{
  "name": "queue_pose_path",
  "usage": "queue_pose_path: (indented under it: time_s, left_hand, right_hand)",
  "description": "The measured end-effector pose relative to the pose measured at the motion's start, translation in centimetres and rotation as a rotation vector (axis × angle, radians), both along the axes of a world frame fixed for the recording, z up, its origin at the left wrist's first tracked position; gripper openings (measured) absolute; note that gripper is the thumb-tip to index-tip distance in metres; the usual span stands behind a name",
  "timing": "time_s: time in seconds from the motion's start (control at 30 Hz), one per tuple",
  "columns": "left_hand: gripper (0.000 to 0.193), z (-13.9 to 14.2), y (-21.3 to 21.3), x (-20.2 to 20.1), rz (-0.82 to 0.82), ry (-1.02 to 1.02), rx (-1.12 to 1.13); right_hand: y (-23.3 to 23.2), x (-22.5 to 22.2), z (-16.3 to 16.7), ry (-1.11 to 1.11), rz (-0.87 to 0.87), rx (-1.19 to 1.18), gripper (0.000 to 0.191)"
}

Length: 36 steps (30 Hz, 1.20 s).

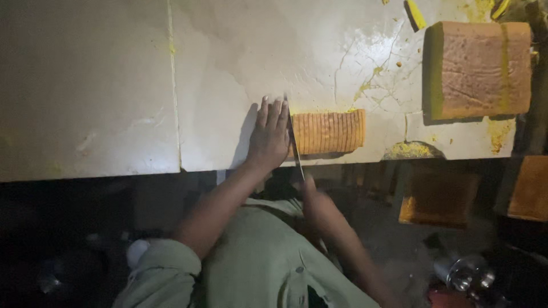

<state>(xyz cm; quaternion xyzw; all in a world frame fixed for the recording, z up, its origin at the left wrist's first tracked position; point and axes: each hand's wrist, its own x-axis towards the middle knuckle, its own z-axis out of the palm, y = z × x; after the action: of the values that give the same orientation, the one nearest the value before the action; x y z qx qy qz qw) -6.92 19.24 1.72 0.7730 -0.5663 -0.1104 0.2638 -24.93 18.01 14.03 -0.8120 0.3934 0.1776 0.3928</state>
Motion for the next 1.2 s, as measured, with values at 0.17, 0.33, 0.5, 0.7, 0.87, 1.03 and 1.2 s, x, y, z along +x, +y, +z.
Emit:
queue_pose_path:
  time_s: [0.17, 0.33, 0.5, 0.7, 0.87, 1.03, 1.2]
  left_hand:
    - [0.070, -0.7, -0.2, -0.2, -0.004, 0.021, -0.028]
    - [0.069, -0.7, 0.1, 0.3, -0.004, 0.053, -0.088]
    - [0.070, -1.0, 0.3, 1.2, -0.040, 0.141, -0.041]
    - [0.062, -2.3, 0.8, 0.7, 0.004, 0.120, -0.147]
    - [0.067, -3.2, 0.6, 0.4, -0.007, 0.156, -0.228]
    - [0.067, -3.1, 0.8, 1.3, -0.022, 0.190, -0.152]
    - [0.067, -2.3, 1.6, 1.8, 0.052, 0.072, 0.016]
  right_hand:
    - [2.2, -6.3, -7.1, 0.321, -0.690, 0.477, 0.080]
    - [-1.8, -0.7, -12.3, 0.000, 0.078, -0.107, 0.081]
    - [-4.7, 6.2, -5.2, 0.008, -0.034, -0.057, 0.056]
    - [2.0, -1.7, -0.6, 0.093, 0.052, 0.075, 0.092]
    - [2.8, -4.8, -8.7, 0.088, -0.627, 0.474, 0.064]
    - [-1.5, 2.5, -9.1, 0.003, -0.022, -0.071, 0.069]
    - [-3.1, 8.2, -2.1, 0.097, -0.099, -0.013, 0.057]
